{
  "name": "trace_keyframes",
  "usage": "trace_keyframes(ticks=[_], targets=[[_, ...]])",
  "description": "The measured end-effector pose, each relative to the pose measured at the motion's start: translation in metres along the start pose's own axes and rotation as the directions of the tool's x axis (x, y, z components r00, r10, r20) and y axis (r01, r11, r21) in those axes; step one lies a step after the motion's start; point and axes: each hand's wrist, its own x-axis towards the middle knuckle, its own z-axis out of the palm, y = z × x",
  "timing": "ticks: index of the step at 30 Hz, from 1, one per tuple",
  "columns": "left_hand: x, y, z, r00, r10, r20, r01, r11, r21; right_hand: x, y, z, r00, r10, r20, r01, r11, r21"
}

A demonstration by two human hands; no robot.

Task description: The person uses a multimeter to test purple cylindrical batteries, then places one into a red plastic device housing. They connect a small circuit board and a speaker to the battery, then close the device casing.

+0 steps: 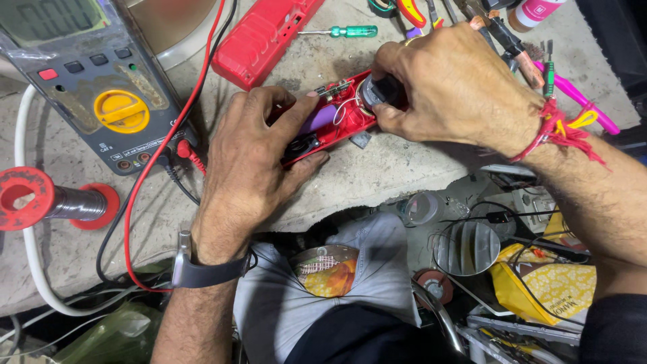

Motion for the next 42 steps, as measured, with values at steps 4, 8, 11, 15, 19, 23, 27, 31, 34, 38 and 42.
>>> trace_keyframes(ticks=[4,8,11,15,19,23,27,31,34,38,42], targets=[[-0.001,-0.001,0.001,1.000,-0.010,0.005,0.010,1.000,-0.007,-0.002,0.007,0.002,1.000,0.008,0.024,-0.010,0.998,0.057],[0.001,0.001,0.000,1.000,-0.012,0.000,0.012,1.000,0.000,-0.006,0.010,0.002,1.000,-0.005,0.029,0.003,0.997,0.072],[0.000,0.000,0.002,1.000,-0.006,-0.004,0.006,1.000,0.001,-0.013,0.013,0.006,0.999,0.023,0.030,-0.023,1.000,0.001],[-0.006,-0.006,0.007,1.000,-0.016,0.001,0.016,1.000,-0.015,-0.018,0.024,0.017,0.981,-0.113,-0.158,0.123,0.991,0.057],[-0.005,-0.007,0.008,1.000,-0.021,0.003,0.021,0.999,-0.030,-0.015,0.029,0.022,0.995,-0.046,-0.093,0.059,0.988,0.144],[0.001,0.000,0.004,0.998,0.000,-0.057,-0.002,1.000,-0.028,-0.004,0.005,0.004,0.997,-0.040,-0.067,0.039,0.999,-0.020],[-0.010,-0.009,0.010,0.996,-0.046,-0.074,0.043,0.998,-0.035,-0.010,0.000,0.005,0.993,0.091,-0.080,-0.086,0.995,0.057],[-0.022,-0.026,0.027,0.986,-0.099,-0.133,0.062,0.964,-0.259,-0.037,0.015,0.028,0.965,0.018,-0.260,0.011,0.994,0.107],[-0.023,-0.029,0.026,0.977,-0.202,-0.074,0.164,0.921,-0.353,-0.052,0.013,0.035,0.938,0.233,-0.256,-0.155,0.944,0.290],[-0.023,-0.029,0.027,0.976,-0.205,-0.068,0.166,0.913,-0.374,-0.070,0.009,0.043,0.896,0.053,-0.440,0.017,0.988,0.153],[-0.019,-0.031,0.032,0.976,-0.112,-0.184,0.076,0.978,-0.193,-0.062,0.015,0.069,0.873,-0.011,-0.488,0.076,0.991,0.113]])
